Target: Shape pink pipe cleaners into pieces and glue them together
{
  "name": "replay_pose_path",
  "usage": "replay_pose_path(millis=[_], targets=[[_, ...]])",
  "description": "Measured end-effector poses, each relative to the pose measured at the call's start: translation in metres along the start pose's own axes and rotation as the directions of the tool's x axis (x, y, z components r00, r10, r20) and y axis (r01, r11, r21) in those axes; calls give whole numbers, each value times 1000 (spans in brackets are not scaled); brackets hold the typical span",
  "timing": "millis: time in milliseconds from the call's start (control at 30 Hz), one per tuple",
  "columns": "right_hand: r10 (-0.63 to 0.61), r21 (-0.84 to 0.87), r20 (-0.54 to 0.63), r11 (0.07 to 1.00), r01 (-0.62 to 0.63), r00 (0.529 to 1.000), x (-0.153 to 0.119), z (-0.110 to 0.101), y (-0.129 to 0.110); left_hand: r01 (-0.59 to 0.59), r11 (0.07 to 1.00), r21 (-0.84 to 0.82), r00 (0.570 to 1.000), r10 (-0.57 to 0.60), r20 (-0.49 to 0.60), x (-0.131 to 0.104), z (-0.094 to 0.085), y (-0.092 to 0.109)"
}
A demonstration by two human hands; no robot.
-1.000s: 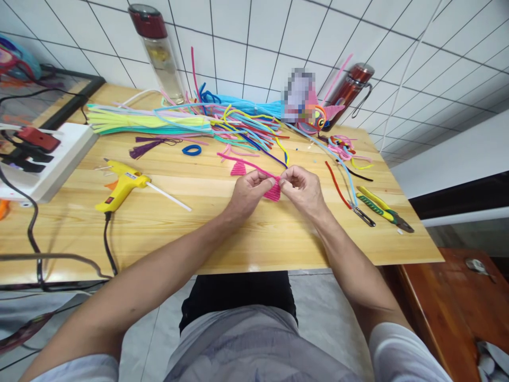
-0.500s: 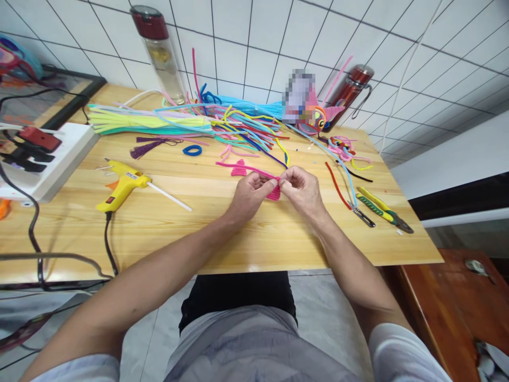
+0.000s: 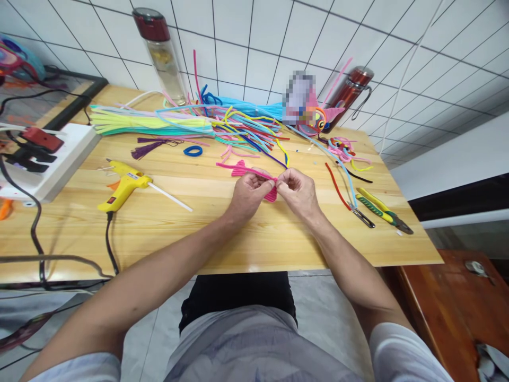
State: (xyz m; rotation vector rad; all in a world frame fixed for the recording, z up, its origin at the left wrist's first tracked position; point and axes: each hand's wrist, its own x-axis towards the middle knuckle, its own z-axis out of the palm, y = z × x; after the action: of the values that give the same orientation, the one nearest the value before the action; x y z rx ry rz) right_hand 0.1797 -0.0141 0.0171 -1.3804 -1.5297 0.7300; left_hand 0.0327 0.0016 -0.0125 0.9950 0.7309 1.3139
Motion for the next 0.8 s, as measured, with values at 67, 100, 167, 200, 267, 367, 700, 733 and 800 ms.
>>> replay_pose_path(millis=[67, 100, 167, 200, 267, 367, 700, 733, 800], targets=[[8, -2, -5, 1000, -8, 1000, 0, 1, 1, -14, 1000, 19, 1000, 14, 2, -2, 0, 3], [11, -2, -6, 1000, -11, 1000, 0, 1, 1, -14, 999, 36, 1000, 14, 6, -3, -1, 4], [13, -1, -10, 1000, -13, 1000, 0, 0, 2, -8, 997, 79, 1000, 6, 20, -5, -2, 7], [10, 1, -13, 1000, -10, 1000, 1, -1, 2, -6, 996, 94, 1000, 4, 28, -5, -2, 8], [0, 16, -25, 1000, 0, 1000, 3, -4, 2, 0, 996, 92, 999, -4, 43, -4, -2, 7], [-3, 50, -14, 999, 4, 1000, 5, -9, 1, 44, 999, -18, 998, -43, 38, 0, -2, 3], [12, 49, 49, 999, -14, 999, 5, -11, 1, 204, 975, -92, 970, -189, 157, -1, -5, -1], [13, 51, 52, 999, -16, 999, 4, -10, 1, 192, 978, -75, 972, -179, 155, -1, -5, 0], [14, 61, 61, 998, -18, 998, 3, -10, -1, 163, 985, -48, 977, -155, 146, -2, -4, 0]])
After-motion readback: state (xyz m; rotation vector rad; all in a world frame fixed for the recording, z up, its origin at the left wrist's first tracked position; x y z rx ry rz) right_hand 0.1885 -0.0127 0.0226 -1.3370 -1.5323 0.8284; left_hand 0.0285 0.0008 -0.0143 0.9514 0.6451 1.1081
